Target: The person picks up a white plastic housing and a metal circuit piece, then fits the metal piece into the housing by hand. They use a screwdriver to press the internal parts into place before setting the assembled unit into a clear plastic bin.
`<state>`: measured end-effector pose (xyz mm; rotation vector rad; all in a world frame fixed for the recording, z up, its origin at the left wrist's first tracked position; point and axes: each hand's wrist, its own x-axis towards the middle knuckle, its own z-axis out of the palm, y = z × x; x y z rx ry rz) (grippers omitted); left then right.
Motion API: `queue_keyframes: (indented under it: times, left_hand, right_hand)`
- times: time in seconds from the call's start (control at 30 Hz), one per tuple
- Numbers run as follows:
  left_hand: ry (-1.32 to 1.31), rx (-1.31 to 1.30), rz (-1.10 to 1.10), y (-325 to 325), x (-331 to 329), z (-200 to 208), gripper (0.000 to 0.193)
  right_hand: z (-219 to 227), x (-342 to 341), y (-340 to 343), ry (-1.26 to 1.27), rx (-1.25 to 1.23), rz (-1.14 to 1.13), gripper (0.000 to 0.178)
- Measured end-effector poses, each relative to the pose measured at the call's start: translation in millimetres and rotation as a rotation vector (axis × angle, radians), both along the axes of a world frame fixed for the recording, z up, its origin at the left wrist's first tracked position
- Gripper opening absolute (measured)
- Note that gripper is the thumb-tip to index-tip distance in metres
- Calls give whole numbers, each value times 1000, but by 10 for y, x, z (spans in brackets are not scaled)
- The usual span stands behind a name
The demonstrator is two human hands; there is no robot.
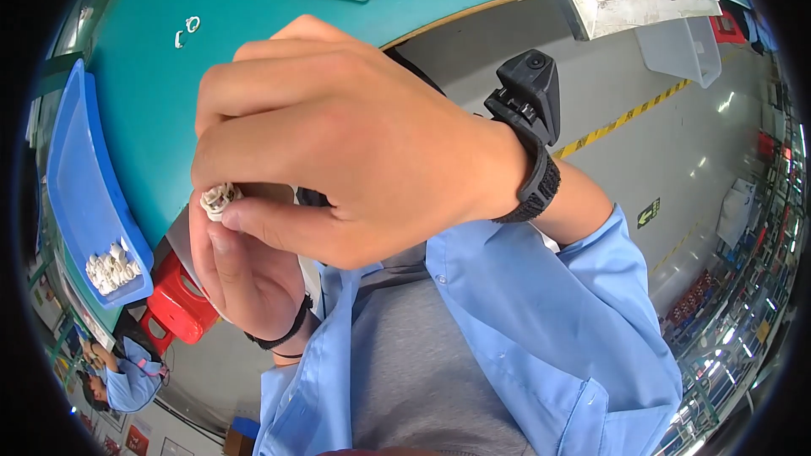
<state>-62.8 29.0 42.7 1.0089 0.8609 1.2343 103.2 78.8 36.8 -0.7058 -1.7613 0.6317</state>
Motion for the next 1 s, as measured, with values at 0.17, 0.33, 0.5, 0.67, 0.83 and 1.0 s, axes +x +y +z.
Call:
queue_keyframes:
  times: [0.17, 0.33, 0.5, 0.67, 0.83, 1.0]
  left_hand:
    - [171, 159, -174, -30, -125, -79, 46]
    - [295, 133, -183, -80, -155, -71, 45]
    - [345, 233, -79, -173, -33, -130, 42]
    - [328, 273, -39, -179, -47, -140, 38]
    - [361, 317, -101, -187, -67, -187, 40]
    - [390, 353, -235, -123, -113, -168, 46]
  right_hand:
    - [19, 70, -16, 27, -31, 25, 11]
    - [62, 122, -51, 86, -142, 128, 15]
    - [43, 162, -59, 114, -134, 157, 13]
    - [43, 202, -28, 130, -117, 215, 12]
    - [-7, 276, -5, 156, -120, 273, 9]
    - [-32, 286, -20, 182, -138, 284, 9]
